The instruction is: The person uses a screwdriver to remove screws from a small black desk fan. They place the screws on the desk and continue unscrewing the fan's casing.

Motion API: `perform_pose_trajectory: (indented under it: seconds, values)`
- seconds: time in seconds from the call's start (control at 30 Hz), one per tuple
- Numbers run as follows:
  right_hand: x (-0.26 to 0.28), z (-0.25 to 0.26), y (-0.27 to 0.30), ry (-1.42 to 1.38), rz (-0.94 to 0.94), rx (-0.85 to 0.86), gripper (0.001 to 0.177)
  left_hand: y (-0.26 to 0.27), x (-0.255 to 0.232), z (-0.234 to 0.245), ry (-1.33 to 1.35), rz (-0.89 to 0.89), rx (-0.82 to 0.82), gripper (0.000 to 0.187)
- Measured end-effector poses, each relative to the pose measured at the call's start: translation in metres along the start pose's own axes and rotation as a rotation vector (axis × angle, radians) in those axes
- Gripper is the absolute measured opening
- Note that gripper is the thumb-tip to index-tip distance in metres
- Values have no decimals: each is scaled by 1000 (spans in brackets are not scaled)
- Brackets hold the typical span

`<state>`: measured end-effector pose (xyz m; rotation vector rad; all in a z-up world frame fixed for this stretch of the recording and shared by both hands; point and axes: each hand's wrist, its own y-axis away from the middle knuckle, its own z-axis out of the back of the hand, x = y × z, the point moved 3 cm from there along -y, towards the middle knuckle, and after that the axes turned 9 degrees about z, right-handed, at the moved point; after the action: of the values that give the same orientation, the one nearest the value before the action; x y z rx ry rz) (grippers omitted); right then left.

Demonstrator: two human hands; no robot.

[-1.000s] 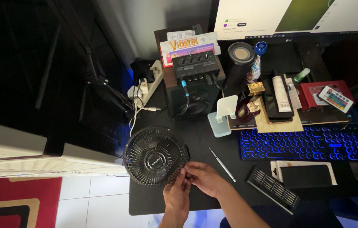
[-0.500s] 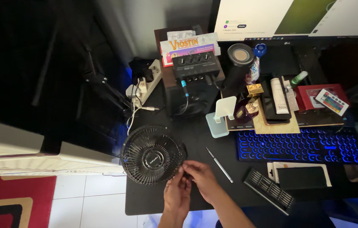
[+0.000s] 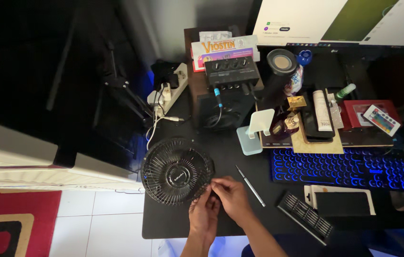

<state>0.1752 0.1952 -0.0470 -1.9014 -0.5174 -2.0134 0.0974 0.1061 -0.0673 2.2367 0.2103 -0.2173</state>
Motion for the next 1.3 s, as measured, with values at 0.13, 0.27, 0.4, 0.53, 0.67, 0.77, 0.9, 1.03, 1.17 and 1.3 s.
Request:
perform_pose_trajectory:
  seconds: [0.13,0.27,0.4,0.53,0.67,0.77,0.9,1.03,1.17,1.3]
  values:
    - [-3,-3,1,-19,-68,-5,18,0,0,-2,33,8,41,5]
    - [-6,-5,2,-137,-192,-51,20,-1,3,-1,42,-21,36,4]
    - [-2,-6,2,-168,-280,-66,22,-1,5,0,88,8,7,7]
    - [9,-4,5,-15,-110,-61,23,-2,7,-3,109,3,47,6]
    - [12,-5,7,-88,-28,-52,22,-1,7,-4,100,-18,71,5]
    - [14,-8,7,-27,34,-35,21,0,5,-4,82,-8,48,5]
    - [24,7,12,519,172,-174,18,-1,2,-3,59,3,52,7]
    - [31,39,26,1240,317,-322,47,3,-3,-2,59,33,80,16]
    - [2,65,28,1135,142,-235,34,7,-5,-3,33,51,119,20]
    - [-6,70,26,1042,82,-193,20,10,-6,-3,21,81,112,19]
